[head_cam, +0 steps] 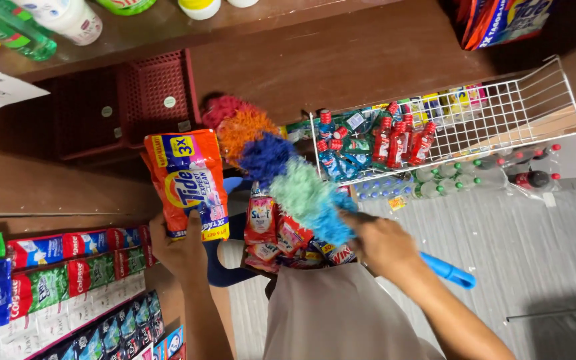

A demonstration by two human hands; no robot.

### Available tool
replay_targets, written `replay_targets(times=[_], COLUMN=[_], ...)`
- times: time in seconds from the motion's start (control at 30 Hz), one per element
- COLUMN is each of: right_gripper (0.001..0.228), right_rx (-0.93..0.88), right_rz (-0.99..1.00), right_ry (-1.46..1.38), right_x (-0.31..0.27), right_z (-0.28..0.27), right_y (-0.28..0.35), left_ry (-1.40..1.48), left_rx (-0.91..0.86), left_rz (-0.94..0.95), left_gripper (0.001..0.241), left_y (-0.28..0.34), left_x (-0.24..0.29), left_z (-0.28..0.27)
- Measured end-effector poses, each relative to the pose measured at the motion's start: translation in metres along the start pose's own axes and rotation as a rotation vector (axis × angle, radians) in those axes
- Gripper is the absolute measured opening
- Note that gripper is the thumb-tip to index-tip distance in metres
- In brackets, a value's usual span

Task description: Dusting and organizing products on shelves in a grocery store.

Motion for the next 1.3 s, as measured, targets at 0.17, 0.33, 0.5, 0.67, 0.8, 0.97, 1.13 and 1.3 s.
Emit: replay_targets(times=[0.17,0.33,0.5,0.67,0.8,0.97,1.13,1.3], right_gripper=[0.066,0.056,0.060,0.050,0.047,0.054,0.057,0.058], right_rx=[0.090,0.227,0.299,0.285,0.494,0.266,0.098,0.232], right_rz=[0.319,0.373,-0.092,0.370,0.371,0.413,0.234,0.419], right_ry=[0.076,0.103,-0.108,-0.247,-0.074,0.063,0.032,0.046], right_x=[0.076,0.124,0.077,0.165,0.203,0.172,0.096,0.112], right_z=[-0.043,-0.017,-0.003,-0.059,-0.100,-0.032,-0.035,-0.075], right_y=[-0.032,-0.064,-0.039,-0.041,-0.066,-0.113,-0.121,-0.126], left_ry=[0.003,0.100,0.068,0.077,0.122,0.113,0.090,0.149], left_rx=[-0.012,-0.057,-0.110,-0.145,-0.157,-0.137,-0.129,-0.123], left_rz=[0.009,0.002,0.022,0.024,0.025,0.019,0.010,-0.054], left_gripper=[0.030,0.029,0.030,0.031,0.032,0.032,0.031,0.031], left_y=[-0.002,-0.004,-0.006,-0.011,-0.009,-0.007,-0.003,0.008], left_x=[0.005,0.008,0.010,0.021,0.022,0.019,0.013,0.013], left_z=[0.005,0.022,0.036,0.049,0.057,0.064,0.055,0.038])
Point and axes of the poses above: each hand's wrist, its own y-axis away from the middle knuckle, its own z-axis out of the palm, x = y × z, the point moved 10 cm from there along -y, towards the middle knuckle, and after that the axes turned 6 degrees about z, right-handed, at the moved point
